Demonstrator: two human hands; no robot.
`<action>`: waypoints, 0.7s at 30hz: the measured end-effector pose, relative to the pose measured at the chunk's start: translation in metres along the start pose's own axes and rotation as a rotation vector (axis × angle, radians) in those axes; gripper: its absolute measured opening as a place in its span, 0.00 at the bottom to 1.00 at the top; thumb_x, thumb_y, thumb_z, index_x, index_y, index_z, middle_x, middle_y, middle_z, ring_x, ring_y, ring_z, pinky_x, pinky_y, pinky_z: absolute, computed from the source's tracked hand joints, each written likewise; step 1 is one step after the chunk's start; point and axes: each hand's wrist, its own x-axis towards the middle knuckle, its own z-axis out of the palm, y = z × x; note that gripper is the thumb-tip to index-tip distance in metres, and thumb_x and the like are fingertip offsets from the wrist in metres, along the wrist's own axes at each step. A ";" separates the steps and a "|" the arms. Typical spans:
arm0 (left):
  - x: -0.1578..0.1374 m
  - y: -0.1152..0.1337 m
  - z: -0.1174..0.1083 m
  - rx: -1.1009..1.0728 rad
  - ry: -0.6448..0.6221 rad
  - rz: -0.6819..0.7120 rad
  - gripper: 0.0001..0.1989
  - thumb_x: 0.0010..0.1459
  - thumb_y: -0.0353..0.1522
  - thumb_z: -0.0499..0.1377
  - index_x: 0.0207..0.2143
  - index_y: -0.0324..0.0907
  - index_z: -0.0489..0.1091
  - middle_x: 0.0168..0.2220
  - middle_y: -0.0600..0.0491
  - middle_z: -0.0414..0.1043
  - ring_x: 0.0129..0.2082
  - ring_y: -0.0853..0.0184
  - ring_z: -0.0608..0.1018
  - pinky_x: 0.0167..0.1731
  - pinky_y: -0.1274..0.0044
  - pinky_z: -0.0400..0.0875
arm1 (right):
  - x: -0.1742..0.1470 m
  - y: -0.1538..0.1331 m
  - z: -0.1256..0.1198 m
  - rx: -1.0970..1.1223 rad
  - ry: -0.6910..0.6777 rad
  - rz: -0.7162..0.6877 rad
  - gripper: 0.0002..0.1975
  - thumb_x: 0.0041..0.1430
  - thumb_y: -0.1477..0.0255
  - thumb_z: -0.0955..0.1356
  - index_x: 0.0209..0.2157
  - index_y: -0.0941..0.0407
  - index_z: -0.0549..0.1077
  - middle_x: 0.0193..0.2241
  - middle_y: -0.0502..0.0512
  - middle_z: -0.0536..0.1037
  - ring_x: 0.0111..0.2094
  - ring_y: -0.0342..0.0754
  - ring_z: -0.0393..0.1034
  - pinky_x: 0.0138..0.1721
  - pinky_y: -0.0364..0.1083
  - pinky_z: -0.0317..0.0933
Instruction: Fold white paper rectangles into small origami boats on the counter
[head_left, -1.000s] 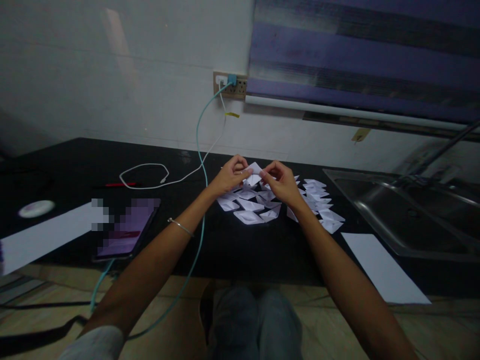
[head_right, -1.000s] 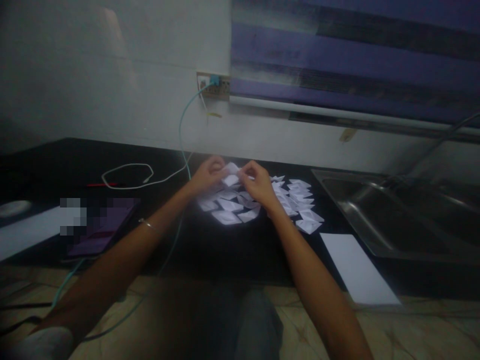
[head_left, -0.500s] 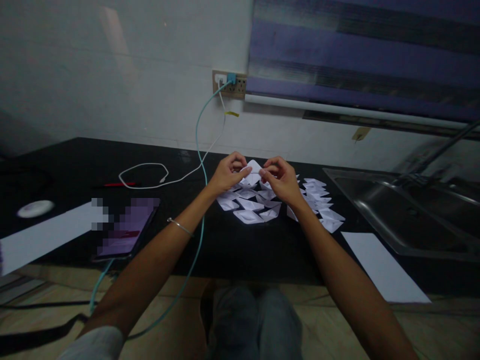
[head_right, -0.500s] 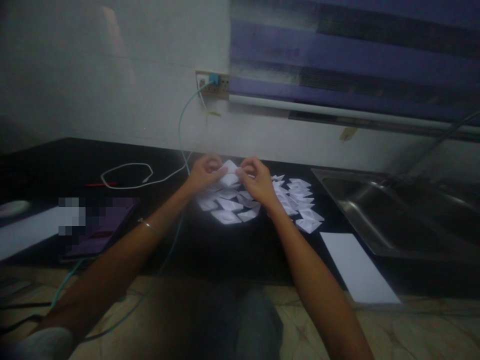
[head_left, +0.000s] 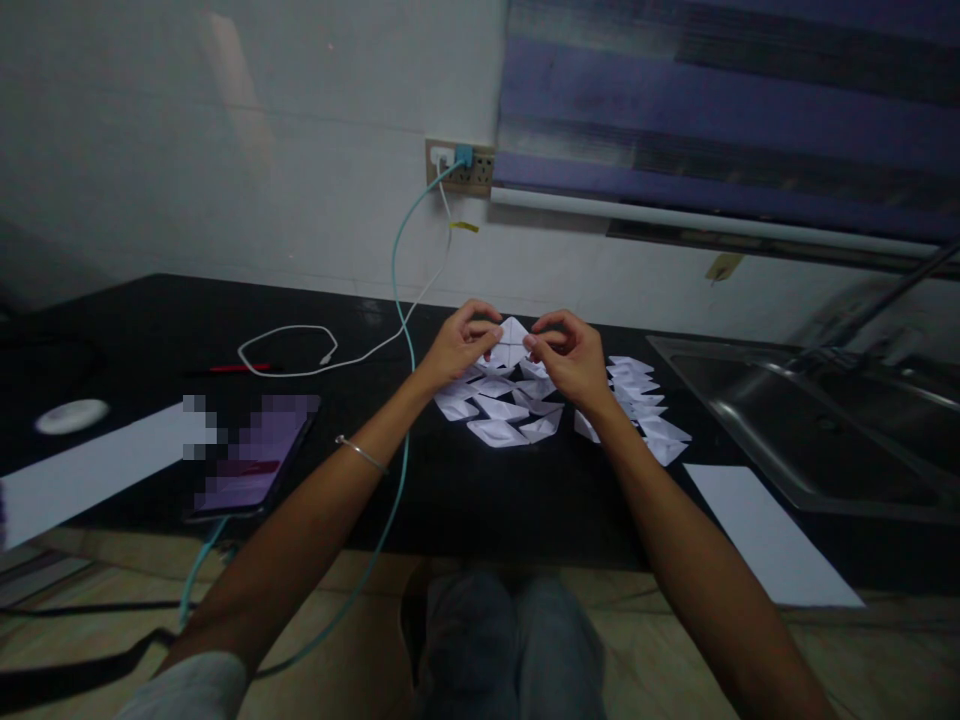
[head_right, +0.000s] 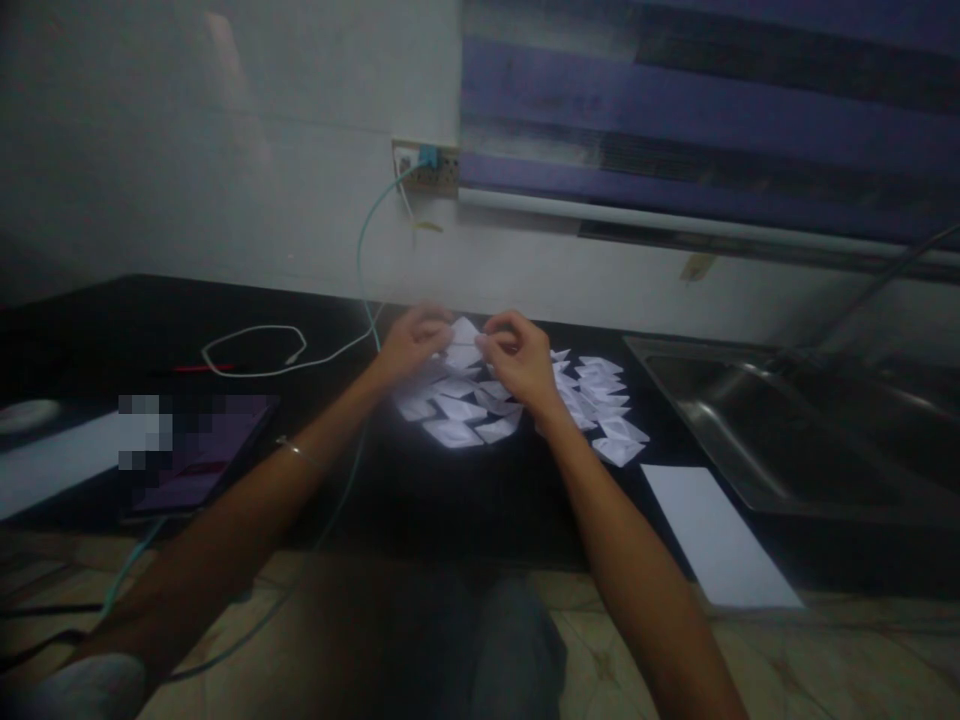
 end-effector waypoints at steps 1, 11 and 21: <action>0.000 0.001 0.000 0.001 -0.001 -0.006 0.13 0.55 0.36 0.64 0.41 0.43 0.68 0.28 0.56 0.74 0.23 0.74 0.73 0.24 0.81 0.67 | 0.000 0.000 0.000 0.014 -0.004 0.003 0.14 0.52 0.64 0.73 0.39 0.54 0.73 0.22 0.48 0.77 0.23 0.43 0.70 0.27 0.43 0.65; 0.000 0.004 -0.008 0.148 -0.043 -0.034 0.13 0.55 0.41 0.65 0.32 0.40 0.80 0.24 0.53 0.75 0.22 0.73 0.73 0.23 0.80 0.64 | 0.003 0.004 -0.001 -0.090 0.029 0.002 0.13 0.55 0.62 0.72 0.35 0.57 0.81 0.30 0.56 0.81 0.32 0.50 0.76 0.35 0.47 0.69; -0.001 0.011 -0.006 0.028 -0.115 -0.216 0.15 0.54 0.43 0.65 0.30 0.39 0.80 0.21 0.49 0.77 0.14 0.74 0.71 0.13 0.82 0.57 | 0.000 0.007 0.006 -0.043 0.045 0.114 0.15 0.55 0.58 0.71 0.35 0.56 0.78 0.18 0.50 0.76 0.16 0.43 0.65 0.18 0.42 0.59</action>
